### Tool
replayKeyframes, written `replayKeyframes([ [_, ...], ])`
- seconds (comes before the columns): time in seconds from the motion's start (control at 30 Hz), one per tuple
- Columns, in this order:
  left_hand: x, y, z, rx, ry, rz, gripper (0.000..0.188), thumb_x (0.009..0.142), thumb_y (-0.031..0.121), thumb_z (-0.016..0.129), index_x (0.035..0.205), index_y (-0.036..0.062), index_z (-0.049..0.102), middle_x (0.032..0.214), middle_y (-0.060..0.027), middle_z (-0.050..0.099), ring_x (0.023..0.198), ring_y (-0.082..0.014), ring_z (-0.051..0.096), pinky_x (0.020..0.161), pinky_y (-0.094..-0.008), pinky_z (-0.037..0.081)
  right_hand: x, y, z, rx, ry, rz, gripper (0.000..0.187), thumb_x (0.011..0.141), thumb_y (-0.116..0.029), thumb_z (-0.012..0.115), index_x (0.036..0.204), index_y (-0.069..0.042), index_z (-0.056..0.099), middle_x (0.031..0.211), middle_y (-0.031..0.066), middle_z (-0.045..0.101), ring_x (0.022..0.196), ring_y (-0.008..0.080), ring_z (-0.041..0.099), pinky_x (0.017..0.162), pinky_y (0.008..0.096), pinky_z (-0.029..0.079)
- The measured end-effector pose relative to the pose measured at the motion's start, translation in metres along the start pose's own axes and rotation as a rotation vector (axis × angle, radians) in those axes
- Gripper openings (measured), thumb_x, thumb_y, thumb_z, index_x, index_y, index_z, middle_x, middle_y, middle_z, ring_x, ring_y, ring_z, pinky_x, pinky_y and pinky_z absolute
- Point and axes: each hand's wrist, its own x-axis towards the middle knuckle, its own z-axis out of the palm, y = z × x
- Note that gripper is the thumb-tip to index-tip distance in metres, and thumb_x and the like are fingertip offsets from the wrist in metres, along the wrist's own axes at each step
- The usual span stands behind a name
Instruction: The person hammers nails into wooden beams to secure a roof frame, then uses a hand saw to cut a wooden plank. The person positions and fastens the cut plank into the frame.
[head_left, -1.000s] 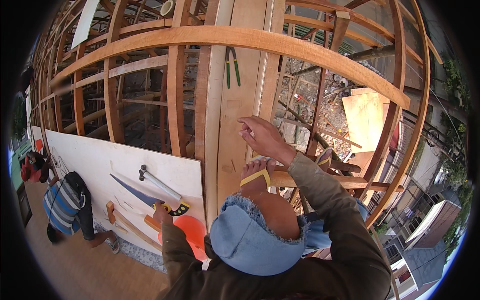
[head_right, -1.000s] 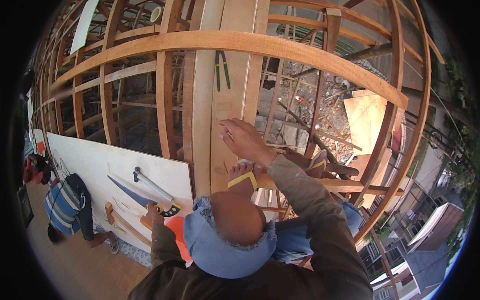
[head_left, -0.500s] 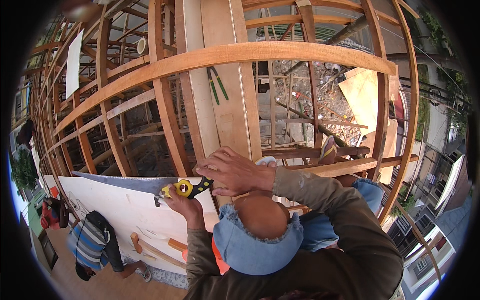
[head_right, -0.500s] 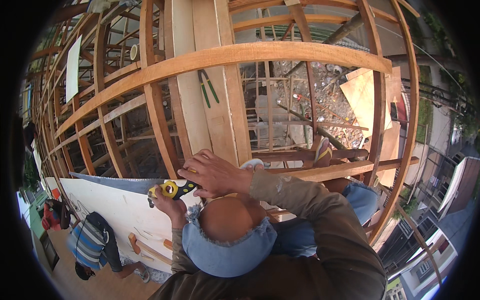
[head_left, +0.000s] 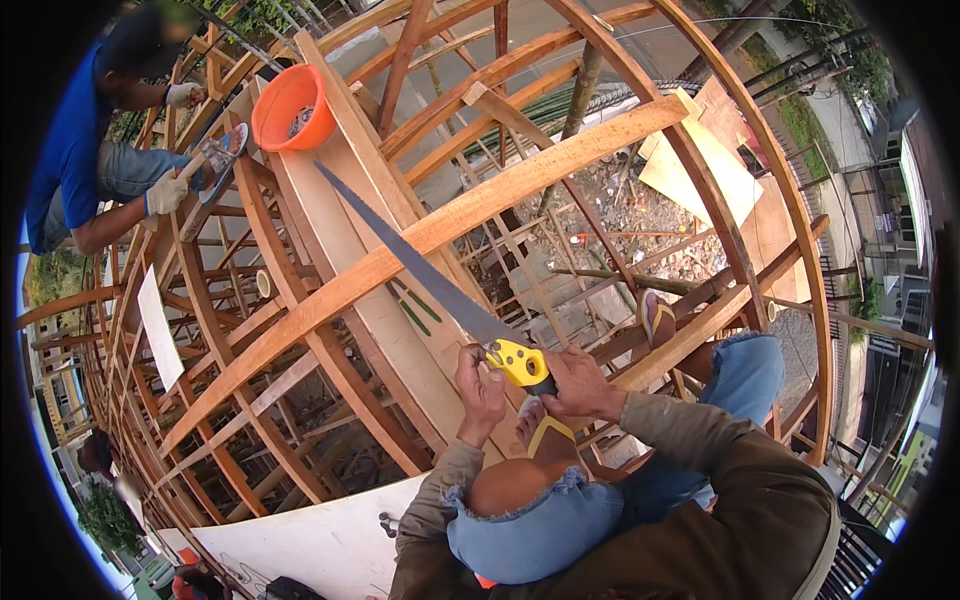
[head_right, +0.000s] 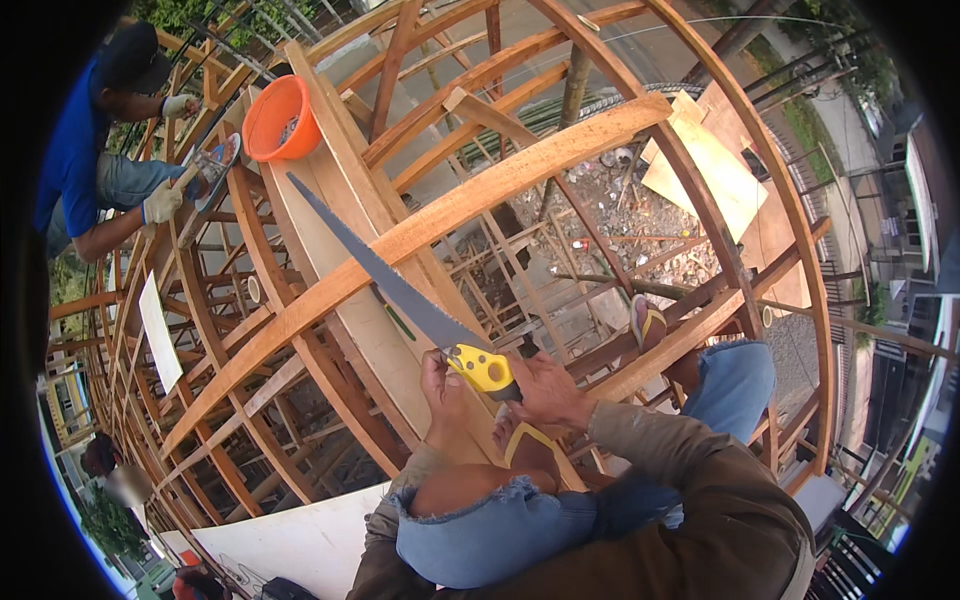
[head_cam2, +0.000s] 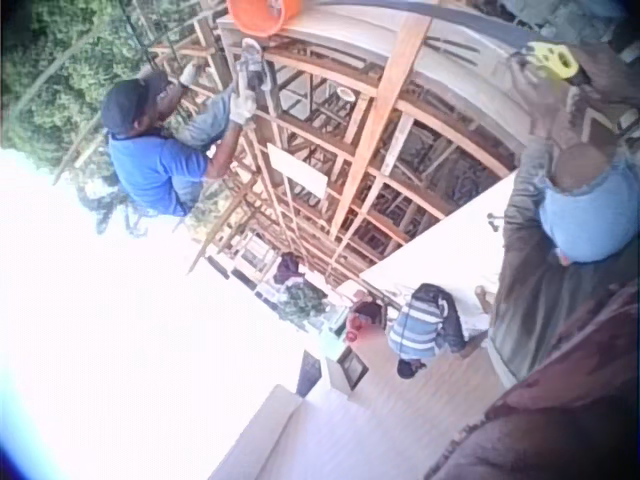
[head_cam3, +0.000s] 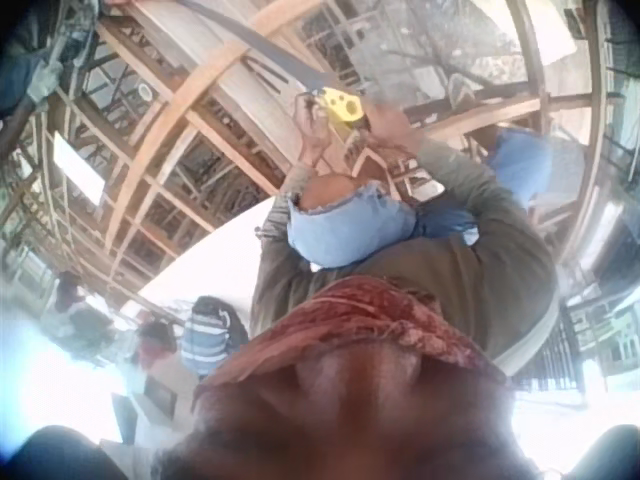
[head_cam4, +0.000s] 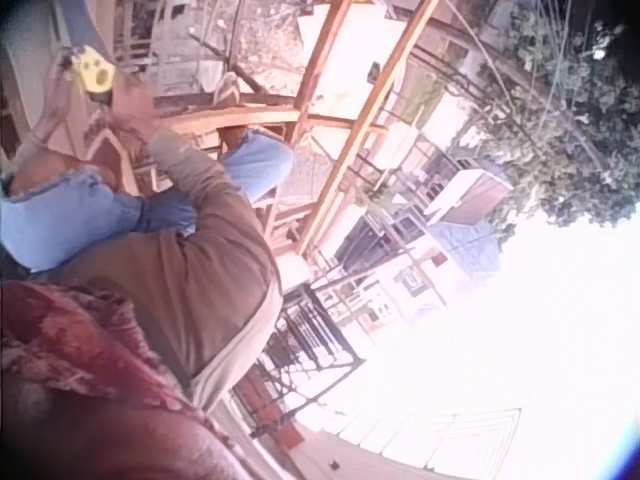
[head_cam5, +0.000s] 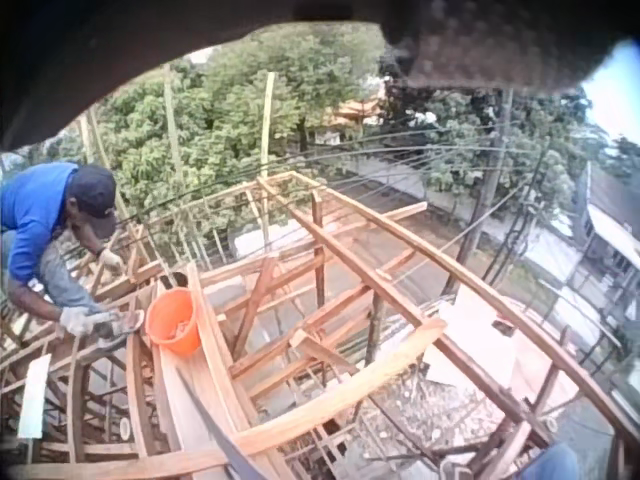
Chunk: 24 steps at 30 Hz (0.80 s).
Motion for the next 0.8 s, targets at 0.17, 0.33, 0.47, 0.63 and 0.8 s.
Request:
replayKeyframes([
  [0.17, 0.136, -0.01, -0.045, 0.672, 0.023, 0.114, 0.032, 0.088, 0.017, 0.077, 0.108, -0.001, 0.059, 0.109, -0.0165, 0.061, 0.104, -0.031, 0.057, 0.095, -0.0419, 0.045, -0.032, 0.048, -0.012, -0.013, 0.36, 0.223, 0.067, 0.075, -0.021, 0.075, 0.133, 0.001, 0.05, 0.089, 0.0244, 0.067, 0.082, 0.0436, 0.067, 0.069, 0.0506, 0.052],
  [0.33, 0.205, -0.04, -0.087, 1.239, -0.131, 0.195, 0.066, 0.088, 0.044, 0.073, 0.133, -0.0021, 0.055, 0.133, -0.0224, 0.057, 0.134, -0.0381, 0.046, 0.116, -0.056, 0.027, -0.054, 0.051, -0.04, 0.131, 0.545, 0.377, 0.056, 0.079, -0.016, 0.071, 0.131, -0.004, 0.054, 0.092, 0.0245, 0.067, 0.084, 0.0457, 0.067, 0.073, 0.0486, 0.053],
  [0.47, 0.226, -0.034, -0.087, 1.483, -0.328, -0.049, 0.079, 0.085, 0.055, 0.073, 0.136, -0.0018, 0.054, 0.137, -0.0241, 0.055, 0.14, -0.0385, 0.041, 0.12, -0.0605, 0.02, -0.06, 0.055, -0.052, 0.2, 0.602, 0.464, 0.052, 0.08, -0.016, 0.07, 0.128, -0.003, 0.054, 0.093, 0.0239, 0.067, 0.085, 0.0457, 0.066, 0.074, 0.05, 0.052],
  [0.63, 0.232, -0.035, -0.091, 1.48, -0.35, -0.126, 0.067, 0.081, 0.057, 0.075, 0.11, -0.001, 0.058, 0.11, -0.0241, 0.064, 0.109, -0.0431, 0.059, 0.097, -0.0545, 0.043, -0.004, 0.083, -0.079, -0.032, 0.691, 0.463, 0.038, 0.082, -0.017, 0.071, 0.115, -0.003, 0.056, 0.091, 0.0234, 0.067, 0.08, 0.046, 0.064, 0.074, 0.053, 0.047],
  [0.8, 0.236, -0.032, -0.08, 1.547, -0.37, -0.121, 0.067, 0.083, 0.057, 0.074, 0.105, -0.0024, 0.056, 0.105, -0.0255, 0.064, 0.103, -0.0447, 0.06, 0.092, -0.0539, 0.045, 0.124, 0.117, -0.145, -0.133, 0.829, 0.324, 0.026, 0.083, -0.015, 0.07, 0.099, 0.002, 0.058, 0.077, 0.0219, 0.068, 0.077, 0.046, 0.064, 0.083, 0.055, 0.042],
])
